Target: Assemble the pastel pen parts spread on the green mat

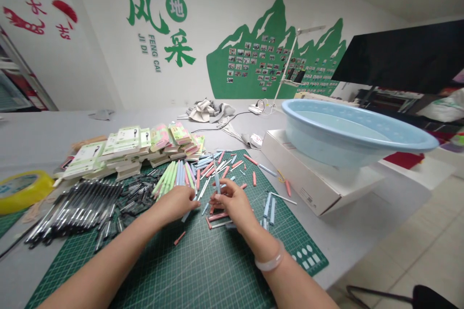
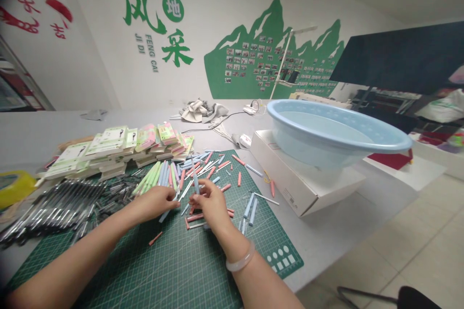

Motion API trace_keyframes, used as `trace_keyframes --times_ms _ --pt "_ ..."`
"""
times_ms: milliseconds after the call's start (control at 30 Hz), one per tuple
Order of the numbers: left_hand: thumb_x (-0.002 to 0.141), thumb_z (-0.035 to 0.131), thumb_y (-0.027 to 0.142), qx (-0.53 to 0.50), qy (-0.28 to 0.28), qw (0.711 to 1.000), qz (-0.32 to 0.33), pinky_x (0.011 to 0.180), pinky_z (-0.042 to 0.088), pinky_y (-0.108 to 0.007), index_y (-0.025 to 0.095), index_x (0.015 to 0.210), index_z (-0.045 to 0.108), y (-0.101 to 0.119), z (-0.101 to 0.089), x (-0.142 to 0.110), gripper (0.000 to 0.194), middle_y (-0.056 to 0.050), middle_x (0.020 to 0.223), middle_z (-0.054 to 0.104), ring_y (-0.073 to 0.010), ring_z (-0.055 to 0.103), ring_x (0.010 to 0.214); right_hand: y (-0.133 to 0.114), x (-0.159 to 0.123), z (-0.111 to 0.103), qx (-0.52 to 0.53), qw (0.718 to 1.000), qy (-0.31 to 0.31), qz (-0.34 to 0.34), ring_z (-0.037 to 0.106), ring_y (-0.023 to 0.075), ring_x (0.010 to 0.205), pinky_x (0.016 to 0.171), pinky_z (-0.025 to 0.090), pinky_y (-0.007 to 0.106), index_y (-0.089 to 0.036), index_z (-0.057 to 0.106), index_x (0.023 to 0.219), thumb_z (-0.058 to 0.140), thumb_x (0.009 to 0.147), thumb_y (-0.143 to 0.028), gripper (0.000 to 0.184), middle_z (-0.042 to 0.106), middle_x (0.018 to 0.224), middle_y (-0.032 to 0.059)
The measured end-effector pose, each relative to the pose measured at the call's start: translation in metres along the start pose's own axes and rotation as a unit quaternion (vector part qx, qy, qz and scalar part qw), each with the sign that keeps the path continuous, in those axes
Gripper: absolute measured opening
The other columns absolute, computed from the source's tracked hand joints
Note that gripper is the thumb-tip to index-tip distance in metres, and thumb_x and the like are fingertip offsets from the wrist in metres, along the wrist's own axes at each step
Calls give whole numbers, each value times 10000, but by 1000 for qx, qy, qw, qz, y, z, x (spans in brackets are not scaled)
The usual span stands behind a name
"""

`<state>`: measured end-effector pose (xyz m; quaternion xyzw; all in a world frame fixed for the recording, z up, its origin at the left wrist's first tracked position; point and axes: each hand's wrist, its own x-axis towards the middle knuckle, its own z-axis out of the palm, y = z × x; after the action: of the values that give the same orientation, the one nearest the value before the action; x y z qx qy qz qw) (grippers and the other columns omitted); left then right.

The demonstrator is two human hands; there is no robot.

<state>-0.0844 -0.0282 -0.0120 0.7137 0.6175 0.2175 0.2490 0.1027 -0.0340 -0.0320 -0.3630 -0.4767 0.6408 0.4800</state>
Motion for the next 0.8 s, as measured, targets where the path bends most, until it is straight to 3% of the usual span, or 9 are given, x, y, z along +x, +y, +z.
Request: trace_keyframes --times_ms 100,233,367,433,500,633,700,800 --pt "616 635 336 113 20 993 -11 507 242 -244 203 549 572 3 15 -9 162 -56 599 594 -199 541 596 1 1 -1 -15 1000 4 -2 622 160 615 565 528 305 -203 589 936 645 611 -190 330 554 664 -35" --pt "637 638 372 134 22 990 -18 542 288 -265 207 650 596 7 16 -14 171 -98 690 629 -248 573 651 0 0 -1 -13 1000 9 1 621 163 602 547 528 308 -201 590 946 636 607 -181 343 545 671 -34" --pt "646 655 410 26 95 995 3 525 280 -244 207 613 600 20 -5 -7 213 -51 605 598 -192 528 582 -2 -2 1 -13 1000 3 0 616 160 593 538 526 302 -202 586 939 636 614 -187 329 550 670 -32" --pt "708 610 437 -66 138 987 44 514 294 -233 215 734 650 32 -16 0 227 -26 595 587 -167 511 560 -1 -2 1 -21 1000 0 -1 621 158 598 557 528 306 -205 589 937 636 618 -187 323 551 668 -33" --pt "710 613 463 -173 125 976 37 463 293 -218 215 879 669 44 -22 7 306 -3 594 565 -137 476 503 0 -2 1 -27 1000 0 2 625 160 600 568 530 311 -208 592 938 633 617 -184 324 551 667 -36" --pt "710 631 455 -366 40 930 8 385 246 -186 153 846 671 55 -20 20 335 40 522 465 -70 350 408 1 -2 2 -43 999 2 22 632 166 594 572 530 319 -213 589 947 614 611 -175 340 568 676 -37" --pt "724 634 435 -419 79 904 26 417 296 -174 137 790 658 54 -21 25 306 36 546 476 -66 395 457 1 -2 1 -43 998 1 35 635 172 588 568 528 323 -206 586 938 619 598 -173 343 574 672 -36" --pt "759 621 399 -512 194 832 89 592 426 -190 157 792 608 49 -35 30 245 -5 768 586 -97 539 682 0 -2 0 -22 999 -4 39 633 178 588 562 526 325 -189 585 871 634 582 -174 294 578 657 -31"
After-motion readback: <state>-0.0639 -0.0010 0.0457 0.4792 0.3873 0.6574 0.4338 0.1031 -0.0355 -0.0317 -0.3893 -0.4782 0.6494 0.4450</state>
